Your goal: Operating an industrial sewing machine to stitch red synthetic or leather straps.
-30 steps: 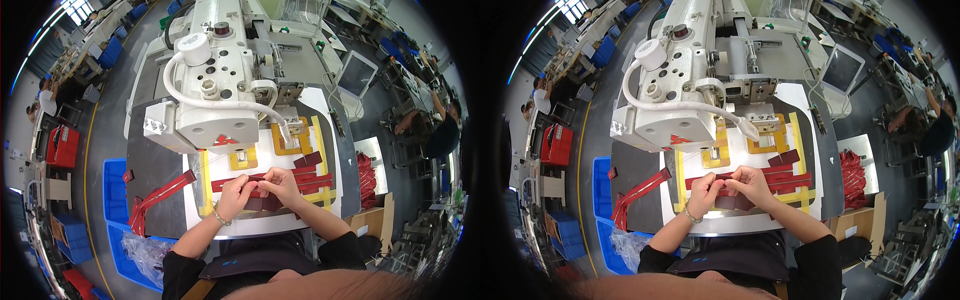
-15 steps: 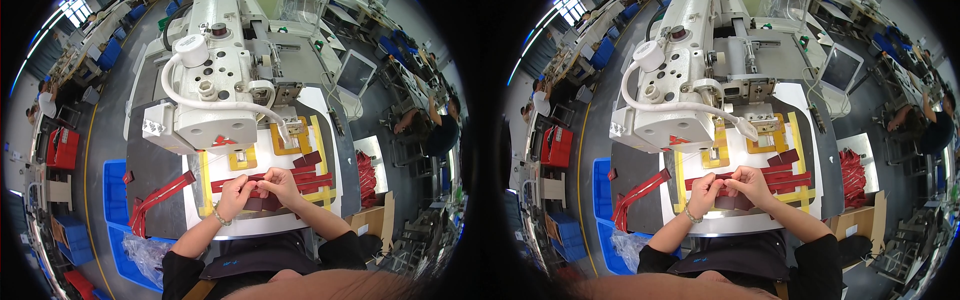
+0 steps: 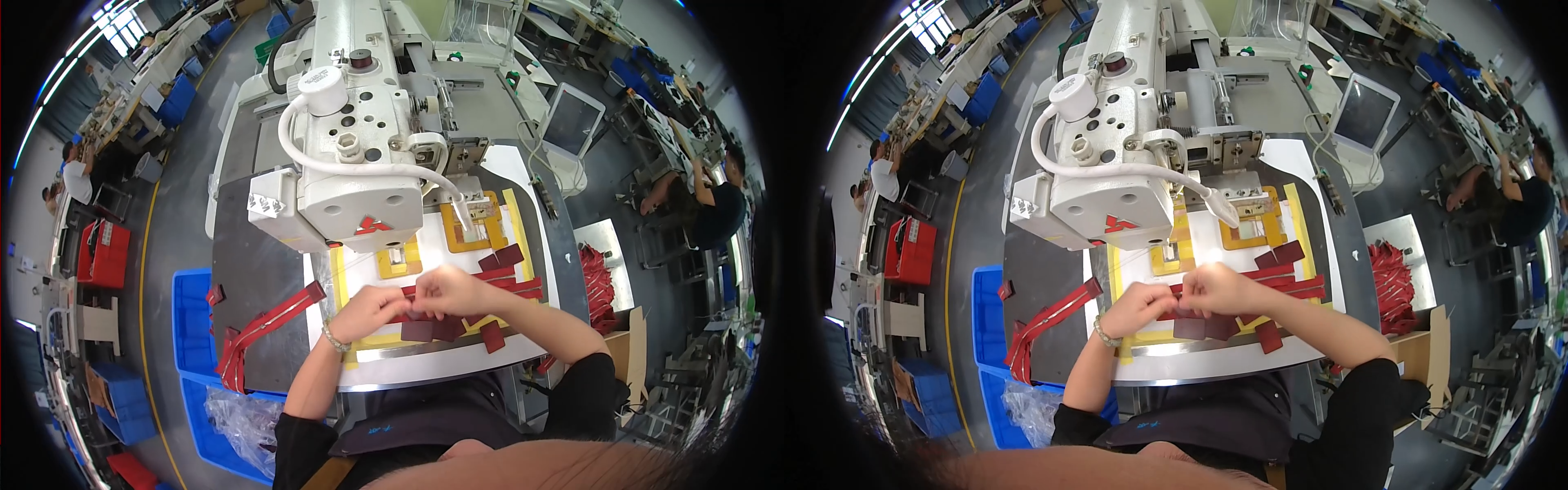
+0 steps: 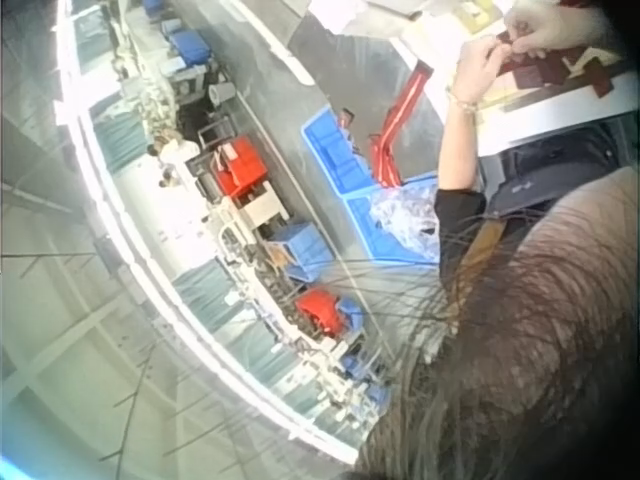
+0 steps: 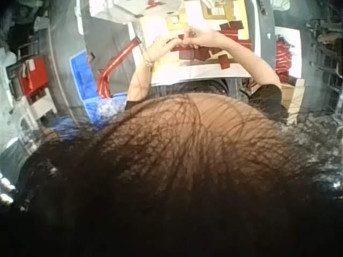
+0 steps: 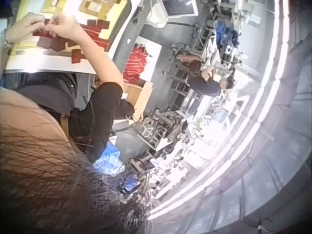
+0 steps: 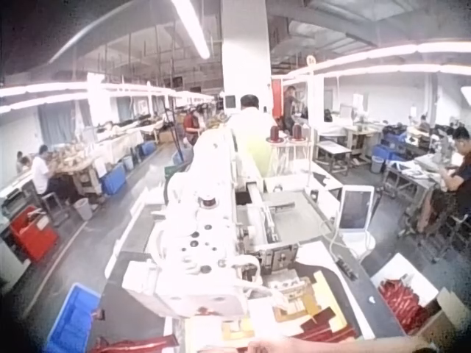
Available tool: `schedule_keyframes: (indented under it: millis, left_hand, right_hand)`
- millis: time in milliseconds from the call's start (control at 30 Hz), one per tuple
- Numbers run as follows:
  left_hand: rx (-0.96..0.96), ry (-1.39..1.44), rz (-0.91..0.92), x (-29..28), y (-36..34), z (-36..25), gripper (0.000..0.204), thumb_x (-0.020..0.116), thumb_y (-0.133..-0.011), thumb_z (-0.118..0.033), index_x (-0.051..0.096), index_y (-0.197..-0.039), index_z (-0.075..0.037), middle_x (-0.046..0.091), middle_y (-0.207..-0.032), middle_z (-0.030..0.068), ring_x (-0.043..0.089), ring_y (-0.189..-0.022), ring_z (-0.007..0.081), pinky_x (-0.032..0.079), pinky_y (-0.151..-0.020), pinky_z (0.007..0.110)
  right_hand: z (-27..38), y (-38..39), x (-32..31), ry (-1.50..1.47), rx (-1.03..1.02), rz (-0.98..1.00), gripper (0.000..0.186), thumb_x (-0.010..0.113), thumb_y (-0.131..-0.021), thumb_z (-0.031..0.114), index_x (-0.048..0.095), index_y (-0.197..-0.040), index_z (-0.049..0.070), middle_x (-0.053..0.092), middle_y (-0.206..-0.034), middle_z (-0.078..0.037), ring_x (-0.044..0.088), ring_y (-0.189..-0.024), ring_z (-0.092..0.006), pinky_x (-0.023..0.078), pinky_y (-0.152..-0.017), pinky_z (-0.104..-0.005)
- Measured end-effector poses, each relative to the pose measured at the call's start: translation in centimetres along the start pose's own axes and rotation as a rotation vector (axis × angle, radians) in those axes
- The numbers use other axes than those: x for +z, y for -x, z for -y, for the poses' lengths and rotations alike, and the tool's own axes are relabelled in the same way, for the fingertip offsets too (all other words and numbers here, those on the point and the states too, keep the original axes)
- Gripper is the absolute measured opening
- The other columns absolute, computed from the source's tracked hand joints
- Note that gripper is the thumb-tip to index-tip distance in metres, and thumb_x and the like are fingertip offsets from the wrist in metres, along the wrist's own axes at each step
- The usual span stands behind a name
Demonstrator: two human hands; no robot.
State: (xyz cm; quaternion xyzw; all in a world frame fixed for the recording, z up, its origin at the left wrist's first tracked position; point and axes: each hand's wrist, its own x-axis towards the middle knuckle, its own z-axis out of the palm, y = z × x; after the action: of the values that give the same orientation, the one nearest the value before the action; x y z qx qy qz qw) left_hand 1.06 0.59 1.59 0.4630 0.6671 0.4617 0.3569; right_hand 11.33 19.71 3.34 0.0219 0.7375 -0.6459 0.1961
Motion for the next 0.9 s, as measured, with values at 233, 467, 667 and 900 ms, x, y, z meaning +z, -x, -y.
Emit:
schedule_keyframes:
  millis: [233, 467, 667, 900]
  left_hand:
    - [0.258, -0.551, -0.553, 0.6, -0.8, 1.2, 0.015, 0.062, -0.081, -0.01, 0.065, -0.093, -0.002, 0.065, -0.089, 0.0108, 0.062, -0.081, 0.026, 0.048, -0.071, 0.034]
    - [0.239, -0.825, -0.503, 1.6, -0.7, 1.9, 0.03, 0.061, -0.08, -0.01, 0.062, -0.108, 0.0, 0.063, -0.109, 0.0105, 0.057, -0.103, 0.0238, 0.041, -0.089, 0.036]
    - [0.178, -0.903, -0.527, 2.3, -1.0, 2.3, 0.032, 0.057, -0.082, -0.01, 0.059, -0.113, 0.0, 0.06, -0.115, 0.0115, 0.054, -0.111, 0.0225, 0.038, -0.095, 0.039]
    - [0.223, -1.14, -0.468, 2.4, -1.7, 2.0, 0.034, 0.051, -0.08, -0.008, 0.059, -0.111, 0.004, 0.059, -0.117, 0.0135, 0.051, -0.115, 0.0235, 0.037, -0.098, 0.039]
  right_hand:
    - [-2.0, -5.7, -2.4, -0.303, 0.09, -0.251, 0.019, 0.067, -0.082, 0.013, 0.06, -0.073, -0.002, 0.061, -0.061, -0.009, 0.059, -0.049, -0.0137, 0.047, -0.043, -0.0234]
    - [-1.8, -7.0, -2.5, -0.216, 0.151, -0.344, 0.018, 0.065, -0.082, 0.01, 0.061, -0.073, -0.004, 0.062, -0.061, -0.012, 0.063, -0.052, -0.0174, 0.052, -0.046, -0.0265]
    - [-1.9, -7.0, -2.3, -0.199, 0.125, -0.371, 0.017, 0.064, -0.082, 0.009, 0.06, -0.073, -0.005, 0.063, -0.062, -0.012, 0.064, -0.053, -0.0173, 0.053, -0.047, -0.0271]
    - [-1.3, -7.2, -3.2, -0.063, 0.148, -0.313, 0.019, 0.064, -0.08, 0.009, 0.06, -0.07, -0.006, 0.061, -0.057, -0.012, 0.063, -0.051, -0.0174, 0.053, -0.046, -0.0278]
